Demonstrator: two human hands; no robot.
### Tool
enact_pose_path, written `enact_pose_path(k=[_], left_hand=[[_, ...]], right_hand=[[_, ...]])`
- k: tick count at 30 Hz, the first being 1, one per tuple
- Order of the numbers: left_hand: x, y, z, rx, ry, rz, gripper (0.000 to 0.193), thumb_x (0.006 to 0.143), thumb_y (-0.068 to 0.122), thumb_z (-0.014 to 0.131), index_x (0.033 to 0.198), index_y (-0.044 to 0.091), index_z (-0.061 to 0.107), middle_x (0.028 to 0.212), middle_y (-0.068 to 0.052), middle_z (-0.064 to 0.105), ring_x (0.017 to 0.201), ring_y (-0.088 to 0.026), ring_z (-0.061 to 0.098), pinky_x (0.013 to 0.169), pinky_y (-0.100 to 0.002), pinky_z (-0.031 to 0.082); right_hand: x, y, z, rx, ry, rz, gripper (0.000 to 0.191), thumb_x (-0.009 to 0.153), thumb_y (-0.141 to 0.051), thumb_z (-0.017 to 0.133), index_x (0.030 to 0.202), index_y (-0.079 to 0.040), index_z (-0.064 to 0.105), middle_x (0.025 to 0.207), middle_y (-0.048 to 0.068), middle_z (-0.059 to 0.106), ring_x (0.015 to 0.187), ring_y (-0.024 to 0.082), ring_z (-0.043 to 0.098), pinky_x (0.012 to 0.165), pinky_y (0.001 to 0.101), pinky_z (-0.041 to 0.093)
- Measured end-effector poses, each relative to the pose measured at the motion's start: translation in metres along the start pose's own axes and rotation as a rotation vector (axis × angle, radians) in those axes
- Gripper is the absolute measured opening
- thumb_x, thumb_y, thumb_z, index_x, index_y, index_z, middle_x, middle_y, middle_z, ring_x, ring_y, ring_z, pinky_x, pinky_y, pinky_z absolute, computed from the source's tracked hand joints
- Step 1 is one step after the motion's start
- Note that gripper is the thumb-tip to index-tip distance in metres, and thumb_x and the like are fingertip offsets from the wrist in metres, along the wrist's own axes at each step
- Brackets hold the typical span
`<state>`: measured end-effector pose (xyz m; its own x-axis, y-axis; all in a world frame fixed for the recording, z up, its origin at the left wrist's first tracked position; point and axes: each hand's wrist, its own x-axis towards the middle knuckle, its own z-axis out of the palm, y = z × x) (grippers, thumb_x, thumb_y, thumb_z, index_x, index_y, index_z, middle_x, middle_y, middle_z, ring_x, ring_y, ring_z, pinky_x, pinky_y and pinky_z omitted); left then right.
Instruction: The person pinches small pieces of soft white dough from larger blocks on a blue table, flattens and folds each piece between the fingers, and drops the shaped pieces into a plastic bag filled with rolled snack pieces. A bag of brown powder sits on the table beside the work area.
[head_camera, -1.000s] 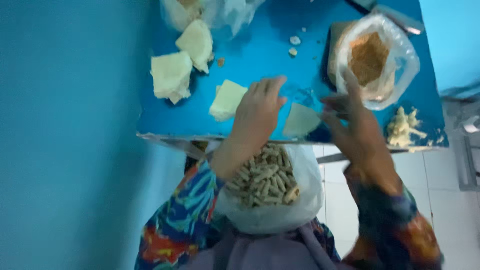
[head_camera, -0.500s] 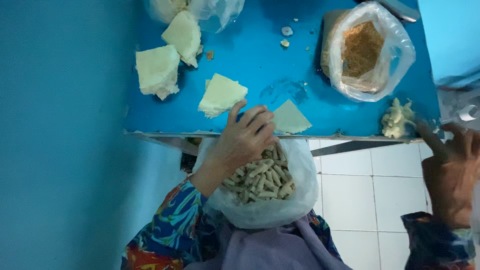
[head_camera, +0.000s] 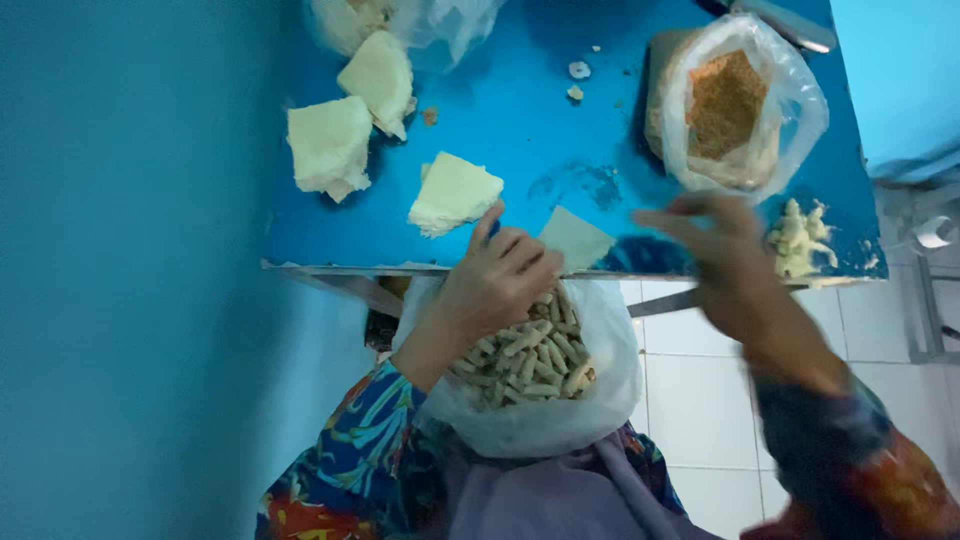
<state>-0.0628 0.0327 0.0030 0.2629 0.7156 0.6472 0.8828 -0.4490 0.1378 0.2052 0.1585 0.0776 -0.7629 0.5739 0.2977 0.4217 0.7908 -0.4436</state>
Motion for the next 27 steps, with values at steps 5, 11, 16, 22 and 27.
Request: enact_pose_path(k=[5, 11, 16, 22, 27], left_hand=[[-0.001, -0.006, -0.006, 0.007, 0.019, -0.008, 0.020, 0.096, 0.021, 0.073, 0.111, 0.010, 0.066, 0.112, -0.005, 0.061, 0.116, -0.026, 0.059, 0.121, -0.070, 0.033], [-0.007, -0.013, -0.002, -0.110, -0.006, -0.025, 0.019, 0.100, 0.019, 0.073, 0.113, 0.007, 0.066, 0.117, -0.009, 0.062, 0.115, -0.029, 0.059, 0.119, -0.070, 0.039], [-0.004, -0.011, -0.007, -0.109, -0.017, -0.050, 0.017, 0.097, 0.017, 0.074, 0.109, 0.009, 0.066, 0.112, -0.007, 0.063, 0.112, -0.028, 0.060, 0.117, -0.069, 0.041], [-0.001, -0.012, -0.011, -0.146, 0.000, -0.067, 0.019, 0.095, 0.017, 0.074, 0.109, 0.008, 0.066, 0.111, -0.007, 0.062, 0.111, -0.029, 0.060, 0.117, -0.068, 0.040], [-0.006, -0.012, -0.004, -0.152, -0.009, -0.093, 0.017, 0.097, 0.019, 0.074, 0.109, 0.010, 0.067, 0.111, -0.006, 0.062, 0.111, -0.028, 0.061, 0.120, -0.070, 0.037]], right_hand=[[0.061, -0.020, 0.038, -0.096, -0.054, -0.297, 0.064, 0.081, 0.006, 0.068, 0.137, -0.025, 0.070, 0.121, 0.009, 0.058, 0.110, 0.031, 0.050, 0.095, 0.0471, 0.039], [0.071, -0.022, 0.045, -0.802, 0.062, -0.507, 0.048, 0.096, -0.012, 0.068, 0.142, -0.027, 0.069, 0.123, 0.003, 0.058, 0.120, 0.024, 0.051, 0.102, 0.0436, 0.039], [0.074, -0.028, 0.036, -0.920, -0.059, -0.447, 0.036, 0.091, -0.023, 0.064, 0.127, -0.021, 0.069, 0.128, 0.002, 0.059, 0.128, 0.024, 0.051, 0.111, 0.0432, 0.037], [0.059, -0.029, 0.038, -0.563, -0.025, -0.470, 0.054, 0.092, -0.014, 0.069, 0.145, -0.026, 0.068, 0.121, 0.005, 0.057, 0.121, 0.027, 0.050, 0.107, 0.0492, 0.036], [0.051, 0.000, 0.020, -0.577, -0.073, -0.414, 0.040, 0.074, -0.009, 0.070, 0.109, -0.027, 0.073, 0.117, 0.003, 0.061, 0.123, 0.028, 0.052, 0.102, 0.0501, 0.037]])
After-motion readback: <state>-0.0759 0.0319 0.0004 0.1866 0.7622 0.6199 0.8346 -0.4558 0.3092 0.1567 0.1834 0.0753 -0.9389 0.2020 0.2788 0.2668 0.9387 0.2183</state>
